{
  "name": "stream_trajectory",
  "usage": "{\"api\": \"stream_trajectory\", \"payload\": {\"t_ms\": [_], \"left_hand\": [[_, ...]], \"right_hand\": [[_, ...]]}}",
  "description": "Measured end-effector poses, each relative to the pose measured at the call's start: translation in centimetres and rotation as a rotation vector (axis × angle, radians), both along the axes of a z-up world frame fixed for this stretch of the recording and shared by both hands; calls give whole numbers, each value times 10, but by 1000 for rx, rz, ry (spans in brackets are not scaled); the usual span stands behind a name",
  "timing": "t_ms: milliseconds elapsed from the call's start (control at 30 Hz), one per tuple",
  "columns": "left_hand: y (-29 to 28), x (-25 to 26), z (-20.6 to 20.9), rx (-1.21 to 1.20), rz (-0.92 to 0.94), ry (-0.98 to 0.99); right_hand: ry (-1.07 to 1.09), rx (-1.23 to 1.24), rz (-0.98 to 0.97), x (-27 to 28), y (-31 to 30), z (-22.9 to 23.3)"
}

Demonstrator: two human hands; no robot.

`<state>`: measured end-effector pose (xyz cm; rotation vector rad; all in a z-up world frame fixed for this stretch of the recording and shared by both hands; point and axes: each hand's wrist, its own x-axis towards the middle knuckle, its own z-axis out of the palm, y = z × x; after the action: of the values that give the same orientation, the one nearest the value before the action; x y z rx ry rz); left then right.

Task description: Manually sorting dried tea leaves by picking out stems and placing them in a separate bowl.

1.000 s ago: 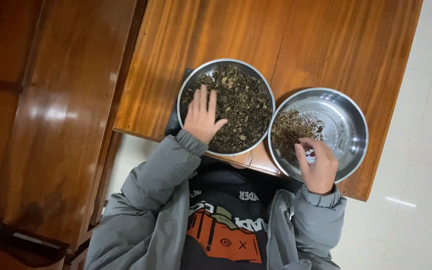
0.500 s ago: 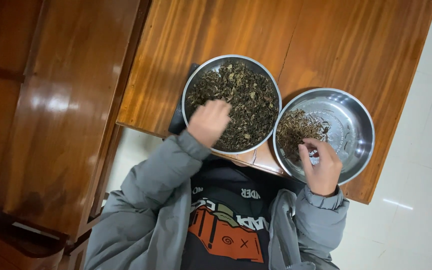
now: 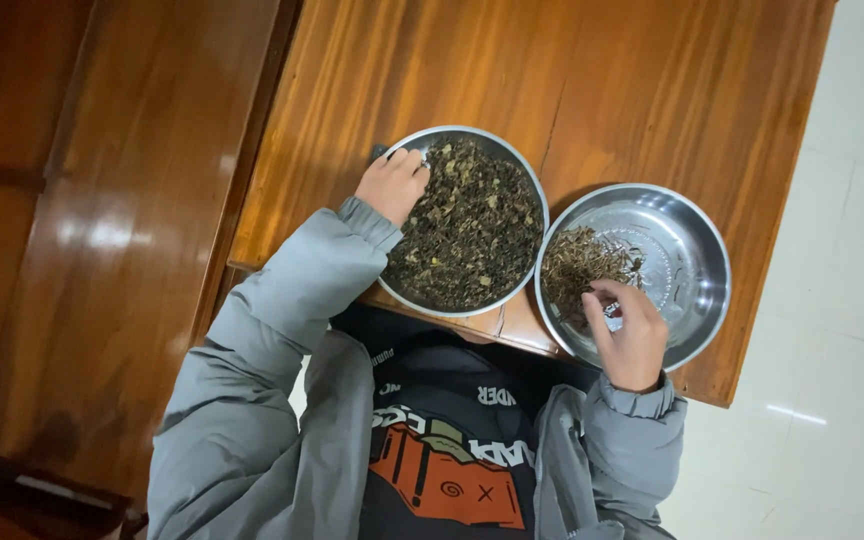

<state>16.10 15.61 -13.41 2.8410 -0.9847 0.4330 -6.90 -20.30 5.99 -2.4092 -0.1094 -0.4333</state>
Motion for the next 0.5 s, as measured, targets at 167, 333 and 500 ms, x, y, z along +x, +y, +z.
{"api": "stream_trajectory", "payload": {"t_ms": [167,333,500], "left_hand": [[-9,-10,38,40,34,42],[-8,-7,31,53,1,19],[-1,3,4,90,-16,26]], "right_hand": [[9,-22,-20,0,-3,-3],[14,-33,-31,2,-5,-8],[13,-30,-21,5,-9,-15]]}}
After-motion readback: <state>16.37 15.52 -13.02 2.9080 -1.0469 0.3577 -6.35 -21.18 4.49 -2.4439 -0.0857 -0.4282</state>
